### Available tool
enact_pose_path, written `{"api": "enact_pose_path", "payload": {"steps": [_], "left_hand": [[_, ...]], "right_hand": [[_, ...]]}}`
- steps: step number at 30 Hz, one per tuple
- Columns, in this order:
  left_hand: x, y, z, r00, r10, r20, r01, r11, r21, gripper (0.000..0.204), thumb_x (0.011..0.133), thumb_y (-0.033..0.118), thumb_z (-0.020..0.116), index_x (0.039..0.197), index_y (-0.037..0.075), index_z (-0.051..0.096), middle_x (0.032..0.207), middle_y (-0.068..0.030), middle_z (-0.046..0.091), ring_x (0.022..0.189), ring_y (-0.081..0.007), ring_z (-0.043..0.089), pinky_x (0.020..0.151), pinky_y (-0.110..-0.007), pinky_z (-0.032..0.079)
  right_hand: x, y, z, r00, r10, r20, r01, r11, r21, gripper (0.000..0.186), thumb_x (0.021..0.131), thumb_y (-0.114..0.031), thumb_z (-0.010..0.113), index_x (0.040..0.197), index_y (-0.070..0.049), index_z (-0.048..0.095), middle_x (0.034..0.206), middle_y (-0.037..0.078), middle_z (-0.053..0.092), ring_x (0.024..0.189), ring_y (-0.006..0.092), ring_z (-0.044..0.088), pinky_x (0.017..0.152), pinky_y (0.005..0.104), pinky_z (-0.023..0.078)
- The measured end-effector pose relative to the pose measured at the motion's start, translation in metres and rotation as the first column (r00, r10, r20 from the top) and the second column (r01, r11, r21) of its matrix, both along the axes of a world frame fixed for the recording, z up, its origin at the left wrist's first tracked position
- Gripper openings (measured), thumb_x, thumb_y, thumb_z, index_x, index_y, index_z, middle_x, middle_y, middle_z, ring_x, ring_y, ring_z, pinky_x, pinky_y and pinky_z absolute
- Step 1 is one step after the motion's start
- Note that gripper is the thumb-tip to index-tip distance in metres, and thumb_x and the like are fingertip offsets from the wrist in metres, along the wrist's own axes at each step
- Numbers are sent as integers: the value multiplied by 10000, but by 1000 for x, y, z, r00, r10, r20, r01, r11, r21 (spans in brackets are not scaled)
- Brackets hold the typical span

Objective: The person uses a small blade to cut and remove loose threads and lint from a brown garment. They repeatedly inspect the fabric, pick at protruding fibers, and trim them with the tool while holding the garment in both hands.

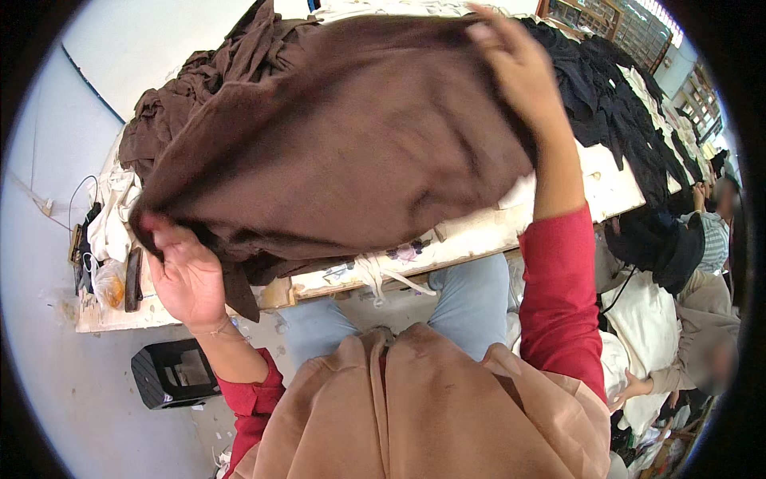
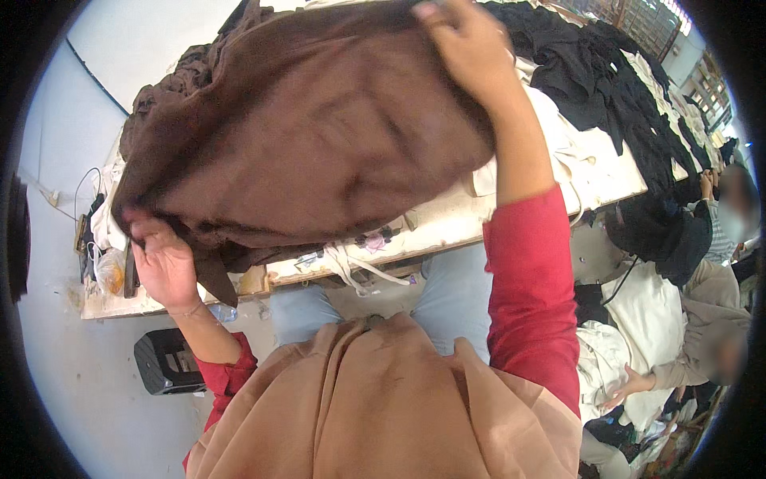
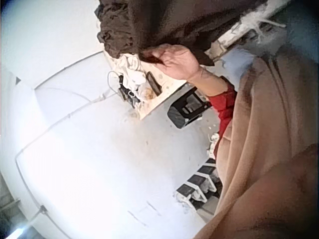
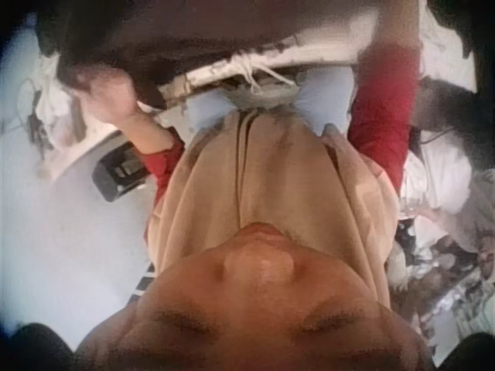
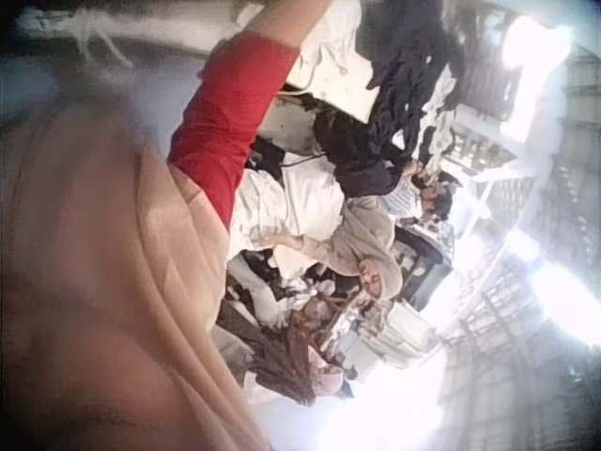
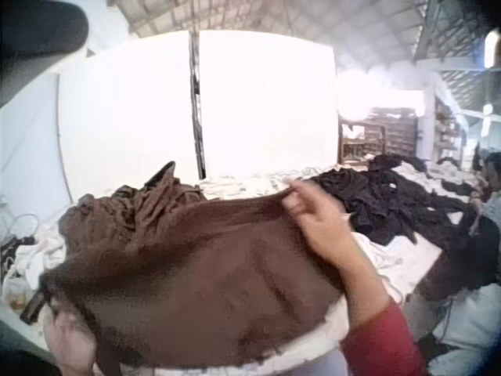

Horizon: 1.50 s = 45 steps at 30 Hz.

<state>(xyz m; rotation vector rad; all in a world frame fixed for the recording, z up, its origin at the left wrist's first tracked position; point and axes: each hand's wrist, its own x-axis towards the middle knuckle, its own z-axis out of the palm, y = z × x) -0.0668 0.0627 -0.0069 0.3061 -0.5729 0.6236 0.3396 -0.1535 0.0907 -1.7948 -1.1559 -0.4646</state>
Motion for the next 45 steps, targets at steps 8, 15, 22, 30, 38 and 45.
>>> {"api": "enact_pose_path", "payload": {"steps": [8, 15, 22, 30, 38, 45], "left_hand": [[-11, -3, -24, 595, 505, -626, -683, 727, -63, 555, 1048, 254, 416, 1537, 8, 325, 1558, -208, 372, 1479, -295, 331, 1221, -455, 296], [48, -30, 2, -29, 986, -166, -313, 149, 938, 282, 989, 114, 593, 1263, 46, 584, 1360, -97, 570, 1215, -202, 562, 1002, -311, 445], [125, -56, 14, 14, 962, 272, -104, -269, 957, 227, 800, 54, 755, 1013, 62, 679, 1139, -76, 652, 1071, -247, 613, 858, -329, 476], [130, -48, -1, 26, 924, 382, 70, -382, 921, 278, 762, 123, 803, 1010, 77, 686, 1128, -56, 628, 1091, -286, 558, 952, -394, 427], [100, -50, -6, 26, 873, 488, 135, -486, 863, 144, 769, 117, 796, 895, 119, 727, 974, 29, 673, 1004, -208, 597, 860, -357, 398], [84, -62, -15, 59, 883, 465, 45, -468, 883, 139, 770, 61, 787, 894, 89, 729, 954, 6, 681, 875, -195, 643, 751, -329, 448]], "right_hand": [[-27, -18, -32, 956, 214, -199, -227, 973, -46, 278, 967, -207, 674, 1189, -44, 713, 1044, 57, 739, 978, 128, 650, 905, 286, 484], [-42, -14, -43, 973, 228, -47, -230, 971, -63, 137, 916, -81, 700, 1030, -23, 749, 931, 40, 686, 850, 122, 605, 795, 258, 462], [-81, 37, -61, 967, 136, 216, -127, 990, -57, 285, 748, -77, 742, 1029, -118, 739, 1031, 42, 657, 804, 267, 674, 729, 346, 535], [-90, 80, -65, 912, 12, 410, 65, 983, -173, 173, 738, -143, 756, 893, -91, 700, 923, 70, 632, 775, 279, 691, 677, 383, 527], [-77, 13, -63, 913, 357, -195, -295, 911, 288, 198, 931, -197, 719, 882, -26, 633, 824, 41, 632, 754, 157, 578, 722, 294, 472], [-71, -46, -58, 353, 910, -218, -696, 411, 589, 156, 935, -143, 692, 807, -69, 643, 869, 39, 605, 569, 95, 450, 533, 265, 345]]}}
